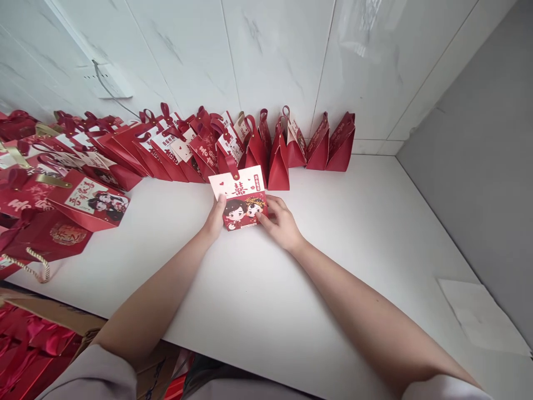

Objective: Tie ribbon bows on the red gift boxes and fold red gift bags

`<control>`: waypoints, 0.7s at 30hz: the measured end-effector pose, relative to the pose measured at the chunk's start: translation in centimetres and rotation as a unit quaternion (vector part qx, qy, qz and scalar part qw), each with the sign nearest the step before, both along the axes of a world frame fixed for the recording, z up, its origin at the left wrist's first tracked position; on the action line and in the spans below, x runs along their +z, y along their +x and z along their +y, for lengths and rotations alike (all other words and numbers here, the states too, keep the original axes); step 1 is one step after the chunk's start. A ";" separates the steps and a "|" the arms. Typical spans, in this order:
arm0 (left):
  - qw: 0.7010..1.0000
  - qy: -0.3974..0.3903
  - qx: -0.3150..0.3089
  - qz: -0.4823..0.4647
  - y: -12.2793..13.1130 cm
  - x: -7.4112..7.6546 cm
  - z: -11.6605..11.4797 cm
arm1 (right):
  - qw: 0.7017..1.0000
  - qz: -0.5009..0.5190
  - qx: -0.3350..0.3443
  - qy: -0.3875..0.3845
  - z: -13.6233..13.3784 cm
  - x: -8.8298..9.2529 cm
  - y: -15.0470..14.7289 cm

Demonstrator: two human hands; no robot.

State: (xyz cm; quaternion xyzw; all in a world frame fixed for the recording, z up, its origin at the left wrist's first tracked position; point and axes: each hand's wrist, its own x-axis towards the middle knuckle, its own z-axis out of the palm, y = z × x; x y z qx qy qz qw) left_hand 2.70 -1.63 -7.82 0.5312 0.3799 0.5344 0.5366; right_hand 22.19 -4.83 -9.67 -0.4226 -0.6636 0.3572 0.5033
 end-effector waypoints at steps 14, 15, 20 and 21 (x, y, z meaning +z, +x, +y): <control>0.999 -0.020 0.017 0.045 -0.4 0.5 0.0 | 0.994 0.047 0.052 -0.078 0.1 0.3 0.1; 0.999 -0.023 0.017 0.046 -0.4 0.5 0.0 | 0.995 0.045 0.051 -0.078 0.1 0.3 0.1; 0.998 -0.022 0.018 0.055 -0.5 0.5 0.0 | 0.996 0.024 0.044 -0.075 0.1 0.3 0.1; 0.998 -0.022 0.019 0.057 -0.5 0.5 0.0 | 0.996 0.017 0.041 -0.076 0.1 0.3 0.1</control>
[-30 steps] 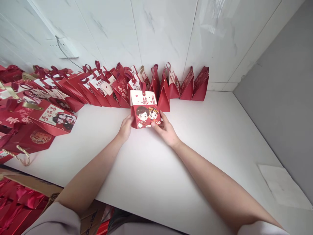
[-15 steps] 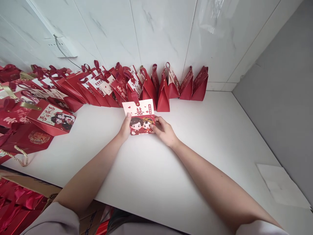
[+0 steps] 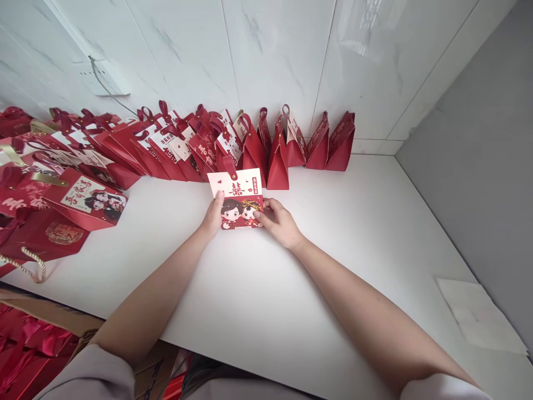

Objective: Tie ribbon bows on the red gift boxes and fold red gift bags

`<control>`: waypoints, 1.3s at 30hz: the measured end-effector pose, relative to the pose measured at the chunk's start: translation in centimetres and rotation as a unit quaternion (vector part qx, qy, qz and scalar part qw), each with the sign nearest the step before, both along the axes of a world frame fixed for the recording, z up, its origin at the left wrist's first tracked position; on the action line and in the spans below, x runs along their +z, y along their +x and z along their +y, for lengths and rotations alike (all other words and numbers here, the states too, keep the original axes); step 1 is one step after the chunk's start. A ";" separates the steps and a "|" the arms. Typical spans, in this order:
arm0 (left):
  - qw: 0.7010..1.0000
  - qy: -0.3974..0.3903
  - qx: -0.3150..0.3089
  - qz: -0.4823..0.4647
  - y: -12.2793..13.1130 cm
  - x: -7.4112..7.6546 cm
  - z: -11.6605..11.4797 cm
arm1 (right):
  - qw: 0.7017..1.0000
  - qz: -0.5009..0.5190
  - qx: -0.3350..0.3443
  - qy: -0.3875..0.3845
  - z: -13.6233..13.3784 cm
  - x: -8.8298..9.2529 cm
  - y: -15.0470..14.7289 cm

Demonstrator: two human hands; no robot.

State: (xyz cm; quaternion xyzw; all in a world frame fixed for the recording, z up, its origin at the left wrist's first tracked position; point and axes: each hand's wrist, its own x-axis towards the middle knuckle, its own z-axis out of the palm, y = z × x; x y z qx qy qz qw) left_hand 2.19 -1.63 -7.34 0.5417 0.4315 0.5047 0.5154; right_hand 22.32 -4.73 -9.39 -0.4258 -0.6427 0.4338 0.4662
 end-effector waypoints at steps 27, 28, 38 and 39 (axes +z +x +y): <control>1.000 0.005 0.005 0.012 -0.1 -0.8 0.7 | 1.000 -0.018 -0.007 -0.006 -0.1 0.1 0.0; 1.000 0.007 0.005 0.012 -0.1 -0.8 0.7 | 1.000 -0.019 -0.008 -0.007 -0.1 0.1 0.0; 1.000 0.000 0.009 0.003 -0.2 -0.7 0.7 | 1.000 -0.020 -0.010 -0.008 0.0 0.0 -0.1; 1.000 0.001 0.008 0.003 -0.2 -0.7 0.7 | 1.000 -0.021 -0.011 -0.007 0.0 0.0 -0.1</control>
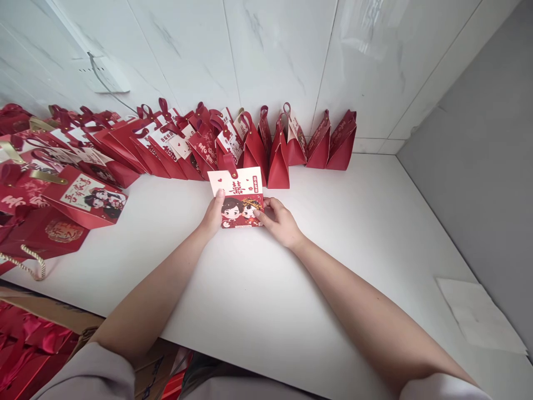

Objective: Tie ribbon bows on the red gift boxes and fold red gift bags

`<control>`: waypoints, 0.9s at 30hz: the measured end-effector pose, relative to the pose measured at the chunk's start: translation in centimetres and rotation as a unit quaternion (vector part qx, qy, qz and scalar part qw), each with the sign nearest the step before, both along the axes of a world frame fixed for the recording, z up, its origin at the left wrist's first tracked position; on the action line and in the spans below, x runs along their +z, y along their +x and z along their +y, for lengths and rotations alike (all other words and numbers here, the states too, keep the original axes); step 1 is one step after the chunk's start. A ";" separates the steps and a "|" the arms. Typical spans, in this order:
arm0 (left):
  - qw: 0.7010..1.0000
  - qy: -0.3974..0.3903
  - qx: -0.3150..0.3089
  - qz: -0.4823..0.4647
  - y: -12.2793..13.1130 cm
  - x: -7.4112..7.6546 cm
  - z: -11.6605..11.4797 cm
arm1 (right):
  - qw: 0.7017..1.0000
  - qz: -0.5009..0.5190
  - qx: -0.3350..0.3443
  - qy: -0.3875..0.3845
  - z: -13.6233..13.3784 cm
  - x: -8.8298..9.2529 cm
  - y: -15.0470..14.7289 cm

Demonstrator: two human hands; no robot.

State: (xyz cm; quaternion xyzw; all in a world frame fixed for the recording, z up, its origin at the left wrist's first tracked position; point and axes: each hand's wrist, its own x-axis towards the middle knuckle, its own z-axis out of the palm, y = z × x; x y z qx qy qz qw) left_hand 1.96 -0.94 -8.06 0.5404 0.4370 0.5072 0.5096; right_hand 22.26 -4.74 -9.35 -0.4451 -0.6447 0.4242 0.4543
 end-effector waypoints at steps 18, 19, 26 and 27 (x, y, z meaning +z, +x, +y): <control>1.000 -0.001 -0.011 -0.008 0.2 0.4 -0.3 | 1.000 -0.011 -0.002 0.005 0.1 -0.2 0.1; 1.000 -0.001 -0.011 -0.009 0.2 0.4 -0.3 | 1.000 -0.010 -0.002 0.005 0.1 -0.1 0.1; 1.000 -0.001 -0.011 -0.006 0.2 0.2 -0.2 | 1.000 -0.007 -0.002 0.000 0.0 0.0 0.0; 1.000 0.001 -0.011 -0.005 0.2 0.2 -0.2 | 1.000 -0.006 -0.002 0.000 0.0 0.0 0.0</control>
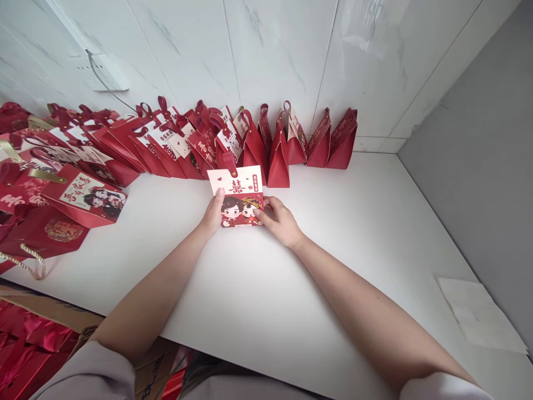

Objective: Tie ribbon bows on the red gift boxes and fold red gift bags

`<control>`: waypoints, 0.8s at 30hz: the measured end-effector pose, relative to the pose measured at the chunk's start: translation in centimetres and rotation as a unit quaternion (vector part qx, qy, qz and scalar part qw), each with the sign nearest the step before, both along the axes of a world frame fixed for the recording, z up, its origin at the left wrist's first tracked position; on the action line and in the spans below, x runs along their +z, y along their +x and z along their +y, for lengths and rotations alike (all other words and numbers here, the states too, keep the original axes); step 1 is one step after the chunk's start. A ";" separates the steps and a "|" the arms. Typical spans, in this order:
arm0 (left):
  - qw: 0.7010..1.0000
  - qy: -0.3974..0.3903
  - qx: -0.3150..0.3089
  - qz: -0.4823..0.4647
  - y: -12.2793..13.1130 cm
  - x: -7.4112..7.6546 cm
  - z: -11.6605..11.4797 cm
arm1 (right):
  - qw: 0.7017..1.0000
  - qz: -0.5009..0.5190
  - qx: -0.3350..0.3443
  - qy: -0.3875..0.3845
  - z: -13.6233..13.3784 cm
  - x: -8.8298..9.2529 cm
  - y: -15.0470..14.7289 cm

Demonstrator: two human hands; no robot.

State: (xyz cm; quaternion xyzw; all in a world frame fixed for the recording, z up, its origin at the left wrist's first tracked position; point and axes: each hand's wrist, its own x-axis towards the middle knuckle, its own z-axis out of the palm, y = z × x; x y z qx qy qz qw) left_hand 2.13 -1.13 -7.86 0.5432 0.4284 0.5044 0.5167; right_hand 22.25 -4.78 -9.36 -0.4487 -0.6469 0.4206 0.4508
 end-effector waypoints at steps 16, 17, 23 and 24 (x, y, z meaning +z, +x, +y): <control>1.000 -0.007 0.007 0.015 -0.1 0.0 0.0 | 1.000 0.002 0.002 -0.001 0.0 -0.1 0.0; 1.000 -0.007 0.006 0.013 -0.1 0.0 0.0 | 1.000 0.002 0.002 -0.001 0.0 -0.1 0.1; 1.000 -0.006 0.005 0.006 0.0 0.0 0.0 | 1.000 0.007 0.002 -0.002 0.0 0.0 0.0; 1.000 -0.004 0.004 0.006 0.0 0.0 0.0 | 1.000 0.007 0.002 -0.002 0.0 0.0 0.0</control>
